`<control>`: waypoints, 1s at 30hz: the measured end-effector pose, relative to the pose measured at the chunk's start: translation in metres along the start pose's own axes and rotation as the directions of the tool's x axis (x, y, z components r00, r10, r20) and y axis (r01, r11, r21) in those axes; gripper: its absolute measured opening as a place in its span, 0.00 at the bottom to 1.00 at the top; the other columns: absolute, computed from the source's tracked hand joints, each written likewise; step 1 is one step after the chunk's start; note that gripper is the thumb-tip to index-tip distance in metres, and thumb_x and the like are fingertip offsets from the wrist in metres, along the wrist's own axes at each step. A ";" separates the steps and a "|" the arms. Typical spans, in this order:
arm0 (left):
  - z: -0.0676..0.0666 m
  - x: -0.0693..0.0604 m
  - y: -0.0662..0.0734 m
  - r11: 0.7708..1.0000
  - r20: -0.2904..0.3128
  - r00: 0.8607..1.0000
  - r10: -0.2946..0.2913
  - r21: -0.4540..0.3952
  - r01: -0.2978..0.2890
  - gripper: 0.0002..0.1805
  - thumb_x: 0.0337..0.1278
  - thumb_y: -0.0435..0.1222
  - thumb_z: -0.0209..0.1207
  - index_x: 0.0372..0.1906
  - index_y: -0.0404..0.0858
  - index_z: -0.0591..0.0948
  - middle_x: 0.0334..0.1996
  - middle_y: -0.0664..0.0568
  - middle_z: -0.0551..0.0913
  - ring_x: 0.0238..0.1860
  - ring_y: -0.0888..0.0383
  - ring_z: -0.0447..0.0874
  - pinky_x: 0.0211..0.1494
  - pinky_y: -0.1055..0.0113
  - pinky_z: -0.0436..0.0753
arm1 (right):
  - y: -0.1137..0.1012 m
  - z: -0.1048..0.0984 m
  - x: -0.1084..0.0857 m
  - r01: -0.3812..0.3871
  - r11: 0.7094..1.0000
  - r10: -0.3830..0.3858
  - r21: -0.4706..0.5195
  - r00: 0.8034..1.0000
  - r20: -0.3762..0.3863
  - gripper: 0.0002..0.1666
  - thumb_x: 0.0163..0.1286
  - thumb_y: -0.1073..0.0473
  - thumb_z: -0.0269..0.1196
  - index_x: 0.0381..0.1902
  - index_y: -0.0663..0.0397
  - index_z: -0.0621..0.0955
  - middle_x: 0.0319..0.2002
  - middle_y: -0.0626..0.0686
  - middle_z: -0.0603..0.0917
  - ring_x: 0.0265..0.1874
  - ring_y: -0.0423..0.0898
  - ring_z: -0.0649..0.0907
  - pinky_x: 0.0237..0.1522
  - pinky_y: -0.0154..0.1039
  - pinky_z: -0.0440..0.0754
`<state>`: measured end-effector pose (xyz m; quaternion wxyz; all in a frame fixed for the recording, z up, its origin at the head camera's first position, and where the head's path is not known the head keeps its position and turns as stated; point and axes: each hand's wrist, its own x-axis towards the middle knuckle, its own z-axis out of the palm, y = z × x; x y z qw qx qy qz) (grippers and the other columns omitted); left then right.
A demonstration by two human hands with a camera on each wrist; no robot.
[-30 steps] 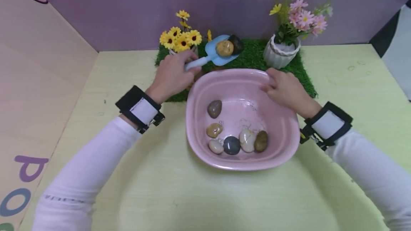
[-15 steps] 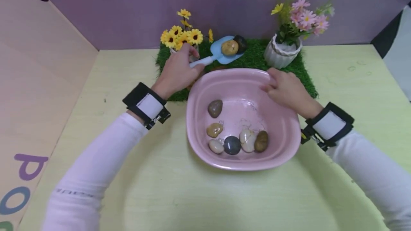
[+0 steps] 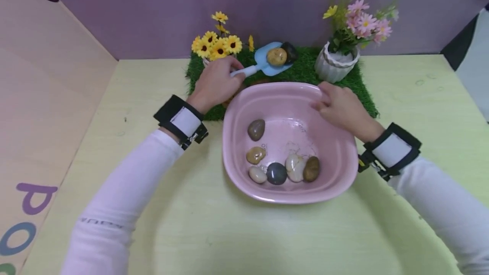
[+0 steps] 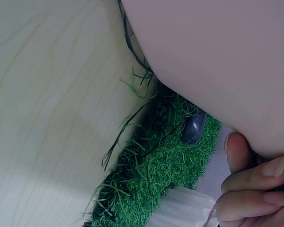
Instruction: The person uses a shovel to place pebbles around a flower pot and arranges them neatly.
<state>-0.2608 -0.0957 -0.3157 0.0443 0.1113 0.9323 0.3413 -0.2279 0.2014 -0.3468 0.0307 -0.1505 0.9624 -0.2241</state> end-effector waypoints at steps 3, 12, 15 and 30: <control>0.001 0.002 0.002 1.000 0.023 1.000 -0.013 -0.001 0.013 0.17 0.70 0.44 0.50 0.55 0.40 0.78 0.38 0.49 0.81 0.29 0.53 0.78 0.29 0.62 0.77 | -0.001 0.000 0.000 0.000 1.000 0.000 -0.004 1.000 -0.004 0.14 0.70 0.56 0.60 0.32 0.56 0.68 0.18 0.52 0.67 0.19 0.50 0.74 0.21 0.40 0.69; 0.002 0.005 0.007 0.998 0.079 0.997 -0.006 0.057 0.002 0.18 0.72 0.45 0.48 0.57 0.42 0.76 0.39 0.50 0.81 0.31 0.52 0.77 0.34 0.60 0.75 | -0.001 0.001 -0.001 -0.009 1.000 0.009 -0.001 1.000 -0.001 0.13 0.70 0.56 0.59 0.32 0.56 0.68 0.18 0.52 0.67 0.19 0.50 0.74 0.21 0.39 0.70; 0.004 0.008 0.008 0.998 0.090 0.996 0.029 0.050 -0.033 0.17 0.73 0.44 0.48 0.57 0.40 0.77 0.41 0.49 0.81 0.32 0.52 0.77 0.36 0.61 0.75 | 0.000 0.000 -0.001 -0.017 1.000 0.017 -0.004 1.000 -0.004 0.13 0.70 0.57 0.60 0.32 0.56 0.68 0.18 0.53 0.67 0.19 0.50 0.74 0.21 0.40 0.70; 0.012 0.011 0.003 0.998 0.141 0.989 0.052 0.036 -0.057 0.18 0.71 0.43 0.48 0.56 0.39 0.79 0.47 0.48 0.83 0.36 0.54 0.81 0.39 0.63 0.77 | 0.000 0.000 0.000 -0.006 1.000 0.006 -0.018 1.000 -0.017 0.13 0.70 0.57 0.60 0.31 0.56 0.68 0.19 0.53 0.67 0.20 0.51 0.74 0.22 0.40 0.70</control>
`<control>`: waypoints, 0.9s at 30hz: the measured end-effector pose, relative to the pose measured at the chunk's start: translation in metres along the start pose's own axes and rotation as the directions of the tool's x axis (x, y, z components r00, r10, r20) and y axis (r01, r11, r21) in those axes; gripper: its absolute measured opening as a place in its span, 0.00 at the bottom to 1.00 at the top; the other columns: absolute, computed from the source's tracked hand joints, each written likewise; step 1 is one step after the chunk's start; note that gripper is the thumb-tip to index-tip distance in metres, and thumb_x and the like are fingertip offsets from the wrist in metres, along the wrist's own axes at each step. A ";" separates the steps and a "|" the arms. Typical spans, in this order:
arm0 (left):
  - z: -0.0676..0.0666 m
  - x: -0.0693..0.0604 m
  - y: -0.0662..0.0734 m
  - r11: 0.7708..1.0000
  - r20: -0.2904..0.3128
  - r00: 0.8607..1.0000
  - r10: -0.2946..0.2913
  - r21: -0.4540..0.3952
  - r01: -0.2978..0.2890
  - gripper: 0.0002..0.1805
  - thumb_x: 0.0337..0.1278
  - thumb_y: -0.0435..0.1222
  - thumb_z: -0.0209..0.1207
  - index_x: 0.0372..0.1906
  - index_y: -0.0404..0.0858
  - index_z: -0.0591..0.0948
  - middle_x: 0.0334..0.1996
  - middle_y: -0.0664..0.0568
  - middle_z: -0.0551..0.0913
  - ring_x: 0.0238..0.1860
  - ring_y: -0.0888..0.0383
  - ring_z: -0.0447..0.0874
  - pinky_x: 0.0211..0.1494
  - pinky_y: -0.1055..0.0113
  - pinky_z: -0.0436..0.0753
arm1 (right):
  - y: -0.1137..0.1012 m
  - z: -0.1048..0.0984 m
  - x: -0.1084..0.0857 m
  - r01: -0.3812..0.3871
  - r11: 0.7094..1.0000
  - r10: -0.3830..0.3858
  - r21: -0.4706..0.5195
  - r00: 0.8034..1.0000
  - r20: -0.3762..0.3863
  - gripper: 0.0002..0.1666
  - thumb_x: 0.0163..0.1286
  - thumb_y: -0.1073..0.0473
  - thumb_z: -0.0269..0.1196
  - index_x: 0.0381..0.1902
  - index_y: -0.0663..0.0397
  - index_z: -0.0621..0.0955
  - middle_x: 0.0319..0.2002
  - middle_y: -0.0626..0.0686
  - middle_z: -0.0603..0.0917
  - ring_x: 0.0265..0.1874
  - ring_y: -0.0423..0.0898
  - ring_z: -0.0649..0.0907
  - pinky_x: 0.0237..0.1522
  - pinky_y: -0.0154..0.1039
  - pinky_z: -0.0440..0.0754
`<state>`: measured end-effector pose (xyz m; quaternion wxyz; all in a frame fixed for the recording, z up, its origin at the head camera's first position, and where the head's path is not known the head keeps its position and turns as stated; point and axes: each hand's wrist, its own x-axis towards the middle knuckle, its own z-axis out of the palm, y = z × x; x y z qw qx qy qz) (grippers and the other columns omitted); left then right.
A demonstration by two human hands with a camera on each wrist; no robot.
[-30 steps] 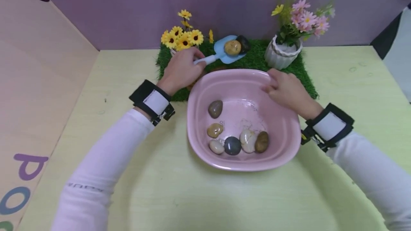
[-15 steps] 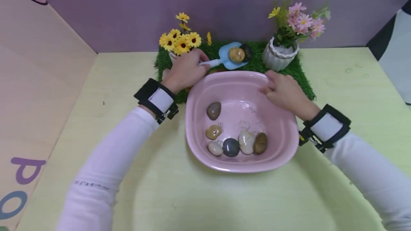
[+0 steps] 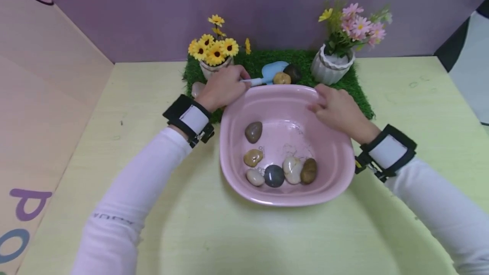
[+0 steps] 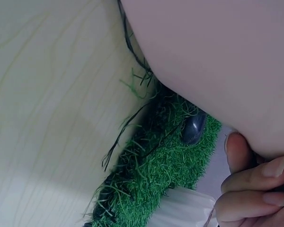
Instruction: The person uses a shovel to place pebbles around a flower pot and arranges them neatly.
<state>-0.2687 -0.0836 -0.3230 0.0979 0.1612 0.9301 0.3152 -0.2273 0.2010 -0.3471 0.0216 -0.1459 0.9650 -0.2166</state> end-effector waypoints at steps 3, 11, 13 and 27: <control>0.000 0.002 0.001 1.000 -0.006 1.000 0.005 -0.001 -0.005 0.18 0.70 0.42 0.50 0.55 0.39 0.80 0.46 0.47 0.84 0.36 0.54 0.81 0.38 0.63 0.78 | 0.000 0.000 0.000 -0.002 1.000 0.002 0.012 1.000 0.009 0.14 0.70 0.56 0.60 0.31 0.56 0.67 0.18 0.52 0.67 0.20 0.50 0.74 0.22 0.40 0.69; 0.003 0.007 0.001 1.000 -0.022 1.000 -0.010 0.013 0.010 0.17 0.66 0.42 0.51 0.53 0.39 0.82 0.49 0.48 0.84 0.43 0.53 0.81 0.48 0.60 0.78 | 0.001 0.001 0.000 -0.006 1.000 0.005 0.028 1.000 0.026 0.14 0.71 0.54 0.59 0.32 0.55 0.68 0.18 0.51 0.66 0.19 0.49 0.73 0.22 0.39 0.68; 0.003 0.009 0.000 1.000 -0.022 1.000 -0.004 0.020 0.005 0.17 0.66 0.41 0.51 0.52 0.39 0.82 0.49 0.48 0.84 0.43 0.53 0.82 0.49 0.59 0.78 | 0.000 0.001 -0.001 -0.004 1.000 0.004 0.024 1.000 0.022 0.14 0.71 0.55 0.59 0.32 0.55 0.68 0.18 0.51 0.66 0.19 0.49 0.73 0.22 0.39 0.69; 0.002 0.015 0.003 0.997 -0.002 0.999 0.033 0.070 -0.033 0.15 0.69 0.40 0.47 0.47 0.42 0.82 0.43 0.49 0.83 0.35 0.53 0.79 0.39 0.61 0.74 | 0.000 0.000 -0.001 -0.008 1.000 0.008 0.018 1.000 0.019 0.13 0.70 0.57 0.59 0.31 0.56 0.68 0.19 0.53 0.67 0.19 0.50 0.74 0.22 0.40 0.71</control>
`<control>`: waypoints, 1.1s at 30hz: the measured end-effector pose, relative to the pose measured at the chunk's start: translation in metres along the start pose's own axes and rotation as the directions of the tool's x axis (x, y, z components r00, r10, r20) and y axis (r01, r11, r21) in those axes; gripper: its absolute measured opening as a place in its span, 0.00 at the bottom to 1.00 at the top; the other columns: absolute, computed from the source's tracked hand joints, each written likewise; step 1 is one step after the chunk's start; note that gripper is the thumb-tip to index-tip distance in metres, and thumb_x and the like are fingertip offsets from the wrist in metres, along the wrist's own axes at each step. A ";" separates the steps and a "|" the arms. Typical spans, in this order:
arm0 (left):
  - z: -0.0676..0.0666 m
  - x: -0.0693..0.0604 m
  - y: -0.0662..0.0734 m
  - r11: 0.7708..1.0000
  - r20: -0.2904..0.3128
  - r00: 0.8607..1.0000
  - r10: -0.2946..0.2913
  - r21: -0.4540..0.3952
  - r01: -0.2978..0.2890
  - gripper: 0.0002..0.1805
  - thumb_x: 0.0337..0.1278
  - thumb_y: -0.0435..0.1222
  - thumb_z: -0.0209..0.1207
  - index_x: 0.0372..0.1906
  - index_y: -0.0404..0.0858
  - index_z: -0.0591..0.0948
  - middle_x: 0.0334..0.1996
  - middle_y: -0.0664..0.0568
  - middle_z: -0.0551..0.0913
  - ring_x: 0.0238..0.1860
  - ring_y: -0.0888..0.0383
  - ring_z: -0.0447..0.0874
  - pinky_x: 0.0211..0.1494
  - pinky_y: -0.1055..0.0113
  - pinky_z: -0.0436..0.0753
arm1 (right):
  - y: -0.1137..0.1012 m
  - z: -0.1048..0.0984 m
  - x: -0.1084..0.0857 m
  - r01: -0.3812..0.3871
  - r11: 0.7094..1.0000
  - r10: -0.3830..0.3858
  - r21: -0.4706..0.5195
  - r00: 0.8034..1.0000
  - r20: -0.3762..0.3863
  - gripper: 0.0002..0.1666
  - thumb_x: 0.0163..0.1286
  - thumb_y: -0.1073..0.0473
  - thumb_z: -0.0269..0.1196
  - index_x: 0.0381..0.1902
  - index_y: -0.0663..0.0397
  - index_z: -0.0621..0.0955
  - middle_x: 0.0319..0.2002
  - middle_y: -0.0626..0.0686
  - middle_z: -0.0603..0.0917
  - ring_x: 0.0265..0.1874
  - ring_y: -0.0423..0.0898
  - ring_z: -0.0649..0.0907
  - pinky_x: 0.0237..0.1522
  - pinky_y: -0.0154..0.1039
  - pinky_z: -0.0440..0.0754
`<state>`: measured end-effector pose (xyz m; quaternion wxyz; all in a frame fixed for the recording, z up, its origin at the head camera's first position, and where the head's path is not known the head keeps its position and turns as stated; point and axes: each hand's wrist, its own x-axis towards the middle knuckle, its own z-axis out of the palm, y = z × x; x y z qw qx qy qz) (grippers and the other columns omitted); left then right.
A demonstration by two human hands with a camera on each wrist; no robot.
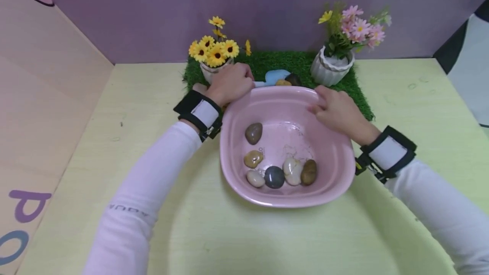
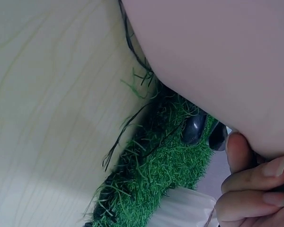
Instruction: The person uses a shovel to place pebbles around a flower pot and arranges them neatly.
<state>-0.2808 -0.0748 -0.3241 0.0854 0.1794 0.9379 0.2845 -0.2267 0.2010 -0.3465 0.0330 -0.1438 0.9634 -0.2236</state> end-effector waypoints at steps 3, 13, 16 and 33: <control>-0.001 0.002 0.002 1.000 0.012 1.000 -0.001 0.019 0.001 0.16 0.70 0.40 0.46 0.49 0.42 0.82 0.44 0.49 0.83 0.36 0.53 0.79 0.41 0.60 0.75 | 0.000 0.000 0.000 0.001 1.000 -0.001 -0.005 1.000 -0.003 0.13 0.70 0.57 0.59 0.31 0.56 0.67 0.19 0.53 0.67 0.19 0.50 0.74 0.22 0.40 0.71; -0.004 0.009 0.009 0.999 0.074 0.997 -0.026 0.039 0.023 0.15 0.70 0.41 0.48 0.52 0.42 0.82 0.47 0.50 0.84 0.40 0.54 0.80 0.53 0.58 0.78 | -0.001 -0.001 0.001 0.005 1.000 -0.005 -0.004 1.000 0.006 0.13 0.70 0.57 0.59 0.31 0.56 0.68 0.18 0.52 0.66 0.18 0.50 0.73 0.22 0.40 0.70; -0.006 0.010 0.012 0.999 0.092 0.996 -0.013 0.039 0.009 0.16 0.71 0.42 0.50 0.53 0.41 0.82 0.49 0.49 0.84 0.43 0.53 0.81 0.58 0.55 0.77 | -0.001 -0.002 0.000 0.005 1.000 -0.005 -0.001 1.000 0.012 0.12 0.71 0.57 0.59 0.32 0.56 0.68 0.18 0.52 0.66 0.18 0.49 0.73 0.22 0.40 0.70; -0.008 0.011 0.019 0.998 0.147 0.988 0.044 0.035 -0.050 0.17 0.73 0.41 0.50 0.58 0.39 0.80 0.55 0.46 0.83 0.47 0.53 0.82 0.50 0.59 0.80 | 0.000 -0.001 -0.001 0.007 1.000 -0.007 0.002 1.000 0.007 0.12 0.70 0.58 0.59 0.32 0.56 0.68 0.18 0.52 0.67 0.18 0.50 0.74 0.21 0.40 0.72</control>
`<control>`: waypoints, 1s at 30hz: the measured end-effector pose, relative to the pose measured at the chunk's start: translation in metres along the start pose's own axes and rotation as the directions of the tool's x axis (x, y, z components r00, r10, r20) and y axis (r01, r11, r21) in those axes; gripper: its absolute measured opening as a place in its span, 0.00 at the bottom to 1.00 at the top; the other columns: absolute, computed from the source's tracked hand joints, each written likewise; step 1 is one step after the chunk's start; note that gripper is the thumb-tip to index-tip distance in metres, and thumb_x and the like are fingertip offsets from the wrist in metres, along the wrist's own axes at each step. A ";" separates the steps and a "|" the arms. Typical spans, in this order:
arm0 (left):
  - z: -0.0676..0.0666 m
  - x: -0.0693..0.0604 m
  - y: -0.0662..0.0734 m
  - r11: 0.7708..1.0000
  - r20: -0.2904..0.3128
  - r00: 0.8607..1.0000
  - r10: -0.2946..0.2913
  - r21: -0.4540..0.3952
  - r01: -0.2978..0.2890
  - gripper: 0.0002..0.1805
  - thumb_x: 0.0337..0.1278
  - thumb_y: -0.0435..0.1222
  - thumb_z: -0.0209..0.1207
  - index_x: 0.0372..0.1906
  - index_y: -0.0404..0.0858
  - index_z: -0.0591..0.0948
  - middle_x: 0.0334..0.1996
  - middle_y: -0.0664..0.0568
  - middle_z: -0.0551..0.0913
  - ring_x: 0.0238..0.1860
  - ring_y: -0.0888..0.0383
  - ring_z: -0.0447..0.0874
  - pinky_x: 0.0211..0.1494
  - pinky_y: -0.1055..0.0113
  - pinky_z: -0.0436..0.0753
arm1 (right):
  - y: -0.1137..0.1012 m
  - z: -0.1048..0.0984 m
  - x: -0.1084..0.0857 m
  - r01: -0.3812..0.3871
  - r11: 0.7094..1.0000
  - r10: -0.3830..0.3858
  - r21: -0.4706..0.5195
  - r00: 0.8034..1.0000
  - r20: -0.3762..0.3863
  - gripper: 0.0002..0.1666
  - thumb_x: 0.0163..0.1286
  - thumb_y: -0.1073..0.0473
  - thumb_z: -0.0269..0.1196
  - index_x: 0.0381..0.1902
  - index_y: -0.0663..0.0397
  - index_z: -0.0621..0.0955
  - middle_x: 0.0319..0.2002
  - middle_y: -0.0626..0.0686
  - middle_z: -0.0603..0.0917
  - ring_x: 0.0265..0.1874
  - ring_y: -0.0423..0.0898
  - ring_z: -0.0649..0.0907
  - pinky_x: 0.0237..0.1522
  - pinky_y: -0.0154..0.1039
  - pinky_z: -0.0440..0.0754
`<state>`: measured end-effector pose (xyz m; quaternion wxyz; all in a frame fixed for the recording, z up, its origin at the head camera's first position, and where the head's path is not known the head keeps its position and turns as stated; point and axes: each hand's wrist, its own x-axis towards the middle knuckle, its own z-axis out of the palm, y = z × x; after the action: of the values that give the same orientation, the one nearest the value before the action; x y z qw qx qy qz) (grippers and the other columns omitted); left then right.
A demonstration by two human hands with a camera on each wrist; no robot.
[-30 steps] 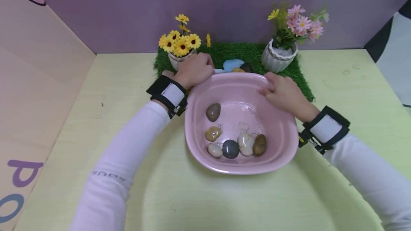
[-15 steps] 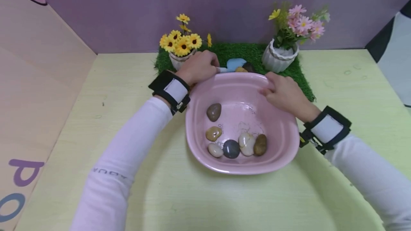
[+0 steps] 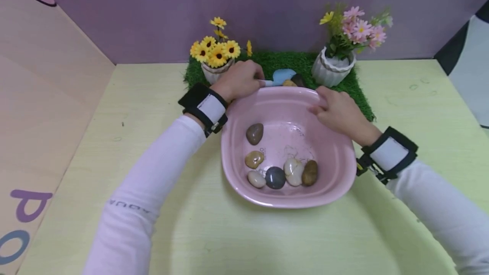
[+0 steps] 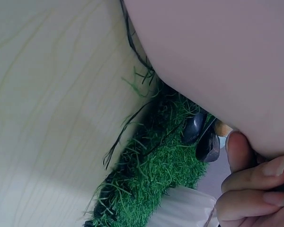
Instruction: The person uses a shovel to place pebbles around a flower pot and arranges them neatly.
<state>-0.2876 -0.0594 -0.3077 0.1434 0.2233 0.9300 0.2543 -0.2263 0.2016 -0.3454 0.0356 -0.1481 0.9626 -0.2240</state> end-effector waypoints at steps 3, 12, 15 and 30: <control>-0.001 -0.002 0.000 1.000 0.016 1.000 0.008 0.000 -0.008 0.18 0.73 0.40 0.49 0.60 0.39 0.79 0.57 0.45 0.82 0.49 0.52 0.82 0.52 0.58 0.80 | 0.000 0.000 0.000 -0.002 1.000 0.002 0.003 1.000 0.005 0.12 0.70 0.57 0.59 0.33 0.57 0.68 0.18 0.52 0.67 0.18 0.49 0.74 0.21 0.40 0.72; 0.000 -0.002 0.002 0.999 0.057 0.998 0.025 -0.023 -0.024 0.23 0.72 0.35 0.43 0.66 0.37 0.74 0.63 0.43 0.77 0.54 0.51 0.80 0.57 0.58 0.78 | -0.001 -0.001 0.000 0.001 1.000 -0.001 -0.005 1.000 0.006 0.12 0.70 0.56 0.59 0.33 0.56 0.69 0.19 0.53 0.68 0.19 0.50 0.74 0.22 0.40 0.71; 0.002 -0.002 0.002 0.999 0.036 0.998 0.044 -0.022 -0.044 0.21 0.73 0.36 0.44 0.65 0.36 0.75 0.61 0.43 0.79 0.50 0.52 0.81 0.55 0.59 0.79 | -0.001 0.000 0.001 -0.006 1.000 0.006 -0.001 1.000 0.016 0.12 0.71 0.56 0.59 0.35 0.57 0.70 0.19 0.53 0.68 0.19 0.50 0.75 0.22 0.40 0.72; 0.007 -0.002 0.003 0.998 -0.013 0.998 0.069 0.015 -0.069 0.21 0.73 0.35 0.45 0.65 0.37 0.76 0.60 0.44 0.80 0.48 0.52 0.82 0.51 0.61 0.79 | 0.000 0.000 0.000 -0.006 1.000 0.006 -0.004 1.000 0.012 0.11 0.70 0.56 0.59 0.36 0.57 0.71 0.20 0.54 0.69 0.20 0.50 0.77 0.22 0.40 0.73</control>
<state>-0.2819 -0.0554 -0.3109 0.1266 0.2546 0.9246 0.2536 -0.2264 0.2016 -0.3453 0.0417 -0.1467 0.9632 -0.2213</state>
